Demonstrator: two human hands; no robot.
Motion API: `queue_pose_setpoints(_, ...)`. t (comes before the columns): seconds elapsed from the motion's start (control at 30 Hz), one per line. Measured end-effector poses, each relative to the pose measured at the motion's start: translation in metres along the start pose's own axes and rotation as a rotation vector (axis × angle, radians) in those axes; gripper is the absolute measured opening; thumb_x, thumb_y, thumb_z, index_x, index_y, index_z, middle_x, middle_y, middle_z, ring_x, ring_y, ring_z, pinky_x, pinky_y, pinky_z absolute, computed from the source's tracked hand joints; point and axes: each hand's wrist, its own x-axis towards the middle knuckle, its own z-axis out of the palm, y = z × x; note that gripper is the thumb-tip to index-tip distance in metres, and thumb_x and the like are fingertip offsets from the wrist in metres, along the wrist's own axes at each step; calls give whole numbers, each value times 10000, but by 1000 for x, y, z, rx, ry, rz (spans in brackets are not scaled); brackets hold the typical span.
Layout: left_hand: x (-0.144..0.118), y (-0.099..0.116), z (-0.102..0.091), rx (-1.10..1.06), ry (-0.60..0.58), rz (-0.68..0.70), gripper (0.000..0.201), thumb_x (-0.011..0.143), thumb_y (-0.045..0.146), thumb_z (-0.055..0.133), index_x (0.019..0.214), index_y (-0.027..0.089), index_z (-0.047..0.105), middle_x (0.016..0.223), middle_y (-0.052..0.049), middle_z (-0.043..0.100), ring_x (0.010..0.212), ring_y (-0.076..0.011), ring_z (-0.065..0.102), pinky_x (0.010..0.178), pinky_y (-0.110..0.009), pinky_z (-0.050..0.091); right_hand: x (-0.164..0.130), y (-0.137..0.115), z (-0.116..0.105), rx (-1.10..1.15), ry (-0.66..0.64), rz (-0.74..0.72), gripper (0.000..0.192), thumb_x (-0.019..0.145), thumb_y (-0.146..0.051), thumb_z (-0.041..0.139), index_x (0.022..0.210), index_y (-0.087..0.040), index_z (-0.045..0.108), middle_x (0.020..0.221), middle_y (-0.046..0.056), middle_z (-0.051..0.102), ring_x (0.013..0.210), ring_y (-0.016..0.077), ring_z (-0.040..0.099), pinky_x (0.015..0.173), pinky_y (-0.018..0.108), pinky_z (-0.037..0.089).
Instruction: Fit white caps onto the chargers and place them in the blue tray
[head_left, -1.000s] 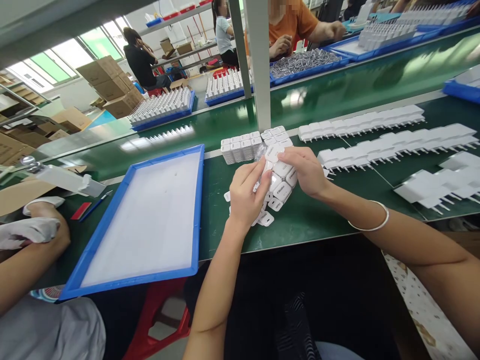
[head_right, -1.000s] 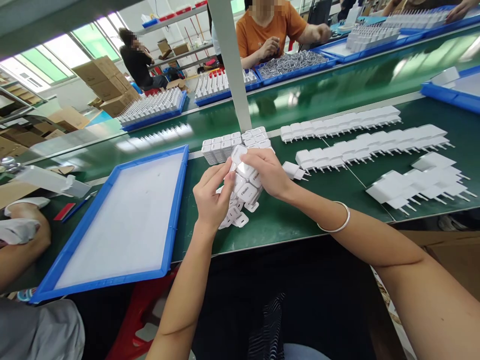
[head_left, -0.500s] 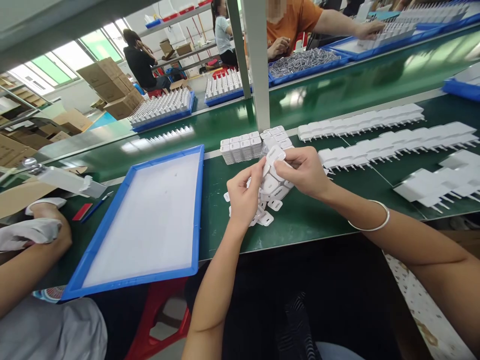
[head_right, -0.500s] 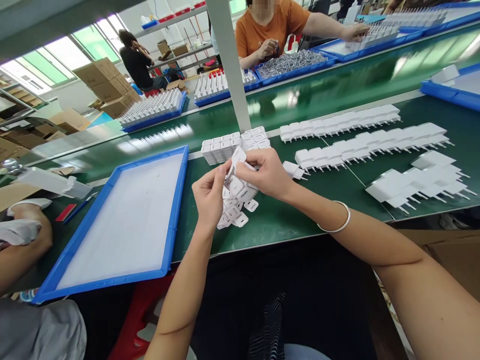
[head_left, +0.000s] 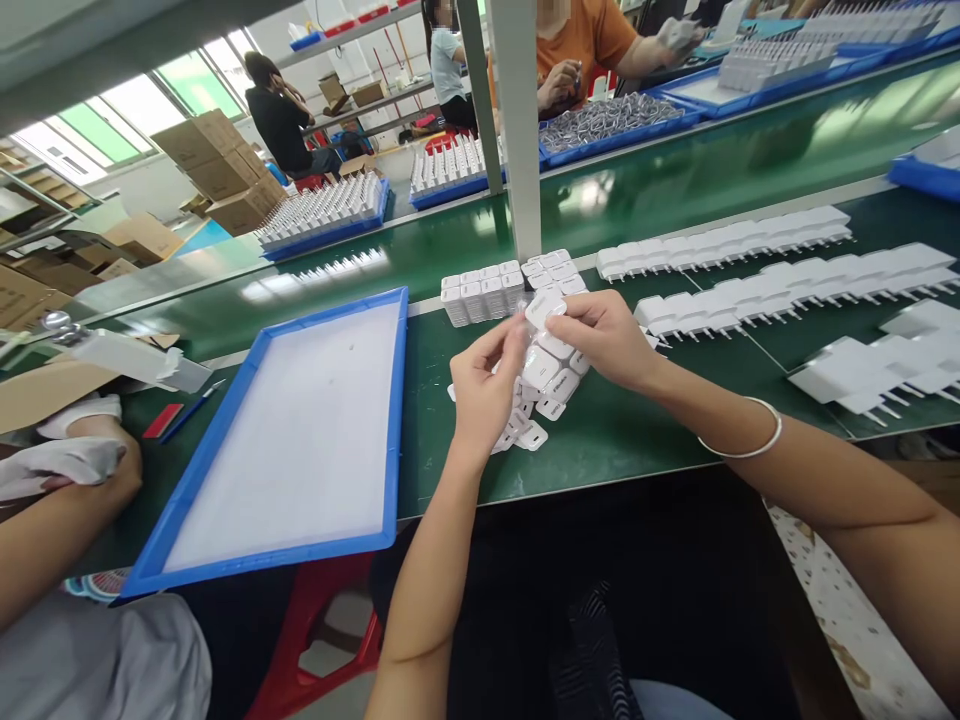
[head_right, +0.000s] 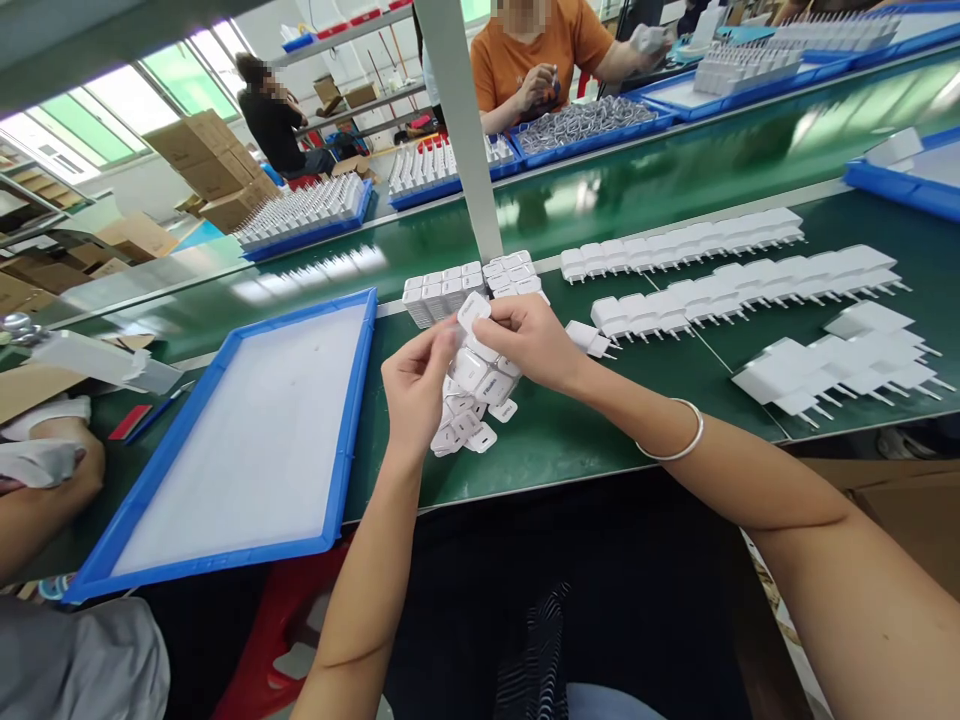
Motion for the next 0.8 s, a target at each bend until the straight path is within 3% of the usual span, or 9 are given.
queue_pose_setpoints(0.07, -1, -1, 0, 63, -7, 76, 378, 942, 423, 686, 1294, 287, 715, 759, 13, 724, 705, -157, 658, 687, -318, 557, 1, 1, -1, 43, -41, 38, 348, 809, -330, 704, 554, -195, 511, 565, -32, 442, 564, 109, 382, 532, 273, 304)
queue_pose_setpoints(0.1, -1, -2, -1, 90, -7, 114, 407, 949, 412, 678, 1336, 285, 688, 837, -2, 759, 739, -165, 679, 715, -330, 573, 1, 1, -2, 60, -67, 55, 329, 797, -355, 752, 588, -190, 558, 594, -26, 491, 582, 114, 415, 541, 270, 328)
queue_pose_setpoints(0.2, -1, -4, -2, 144, -33, 210, 344, 983, 403, 618, 1276, 257, 726, 1144, -59, 785, 893, -195, 730, 812, -362, 608, 1, 0, -1, 90, -113, 107, 269, 758, -404, 835, 739, -180, 688, 715, 7, 629, 659, 140, 523, 575, 266, 402)
queue_pose_setpoints(0.27, -1, -5, -4, 163, -62, 229, 337, 1003, 396, 578, 1273, 256, 725, 1218, -68, 769, 947, -207, 740, 855, -382, 618, 1, 0, 0, 77, -93, 121, 266, 750, -401, 838, 752, -174, 698, 722, 13, 644, 671, 147, 540, 578, 267, 418)
queue_pose_setpoints(0.4, 0, -4, -6, 212, -83, 228, 359, 1023, 375, 541, 1327, 251, 685, 1083, -53, 793, 905, -200, 747, 815, -359, 619, 1, -1, 2, -44, -45, 63, 212, 752, -323, 781, 686, -173, 647, 674, 3, 607, 655, 143, 517, 582, 274, 393)
queue_pose_setpoints(0.53, 2, -4, -6, 280, -120, 296, 339, 1005, 363, 568, 1257, 197, 723, 1136, -86, 787, 901, -198, 741, 821, -338, 609, 0, 0, 3, -194, -54, -36, 113, 752, -245, 684, 679, -171, 640, 626, -12, 580, 627, 132, 475, 584, 277, 360)
queue_pose_setpoints(0.67, 5, -3, -9, 255, -121, 201, 283, 942, 376, 673, 1137, 194, 767, 990, -63, 806, 799, -176, 723, 746, -300, 587, -1, 2, 2, -259, -115, -51, 97, 756, -237, 635, 768, -154, 684, 648, -6, 612, 629, 135, 499, 588, 273, 369)
queue_pose_setpoints(0.8, 7, 0, -15, 249, -174, 66, 245, 893, 421, 733, 974, 195, 779, 749, -22, 768, 664, -154, 686, 609, -256, 514, -1, 3, 2, -295, -209, -35, 133, 765, -229, 611, 651, -183, 560, 567, -40, 484, 575, 110, 421, 537, 264, 301)
